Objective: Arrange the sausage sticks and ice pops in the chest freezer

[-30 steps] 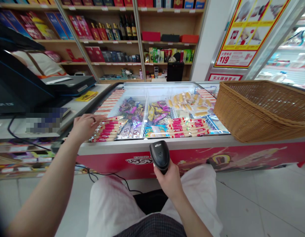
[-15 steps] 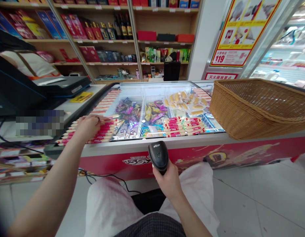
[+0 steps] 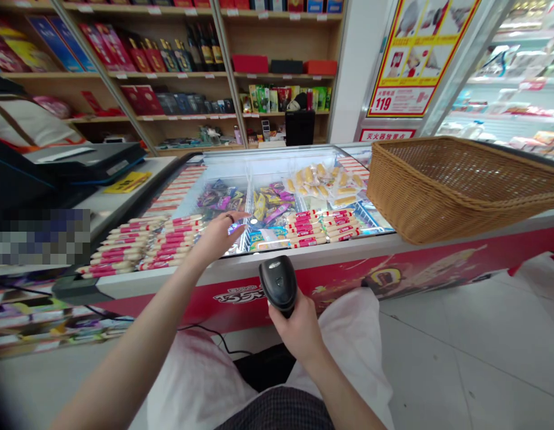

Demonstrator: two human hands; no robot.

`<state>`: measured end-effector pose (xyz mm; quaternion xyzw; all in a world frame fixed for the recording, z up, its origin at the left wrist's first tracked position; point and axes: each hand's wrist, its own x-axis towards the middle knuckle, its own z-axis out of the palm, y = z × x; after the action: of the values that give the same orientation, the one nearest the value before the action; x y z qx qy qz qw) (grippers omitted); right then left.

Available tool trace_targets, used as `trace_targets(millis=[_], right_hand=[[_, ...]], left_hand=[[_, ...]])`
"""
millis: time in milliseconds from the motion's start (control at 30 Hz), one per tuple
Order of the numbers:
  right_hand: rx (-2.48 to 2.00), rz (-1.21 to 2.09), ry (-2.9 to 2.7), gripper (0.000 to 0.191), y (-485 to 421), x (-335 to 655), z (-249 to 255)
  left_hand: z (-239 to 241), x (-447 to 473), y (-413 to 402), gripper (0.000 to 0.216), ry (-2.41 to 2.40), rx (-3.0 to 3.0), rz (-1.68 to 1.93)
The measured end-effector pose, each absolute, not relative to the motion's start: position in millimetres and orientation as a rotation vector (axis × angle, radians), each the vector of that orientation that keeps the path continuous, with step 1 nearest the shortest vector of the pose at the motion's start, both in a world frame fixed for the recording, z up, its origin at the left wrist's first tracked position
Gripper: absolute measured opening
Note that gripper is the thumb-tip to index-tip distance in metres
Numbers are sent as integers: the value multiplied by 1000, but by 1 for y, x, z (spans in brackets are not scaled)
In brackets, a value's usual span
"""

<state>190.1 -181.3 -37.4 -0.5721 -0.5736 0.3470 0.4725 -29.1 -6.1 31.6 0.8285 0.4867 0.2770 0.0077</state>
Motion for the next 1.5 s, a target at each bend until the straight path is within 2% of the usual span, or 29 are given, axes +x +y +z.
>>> trace_targets(millis=[200,367,767,1100,1500], right_hand=[[-1402,853,-1360,24,-182,199,-40],[-1398,849,-1317,25,-182,206,-42],[-1403,821,-1321,25,-181,203,-45],[-1398,807,-1411,22,-173,193,-34],[-1396,798,-1502,22,-160,175,-18]], left_hand=[[29,63,12,33,1214,2653,832],[28,87,40,24,1238,2672,757],[22,43,37,14,1485,2543,798],[13,-10,-18,16,1520,2316,997],[11,-14,-35,20,1475,2227,1094]])
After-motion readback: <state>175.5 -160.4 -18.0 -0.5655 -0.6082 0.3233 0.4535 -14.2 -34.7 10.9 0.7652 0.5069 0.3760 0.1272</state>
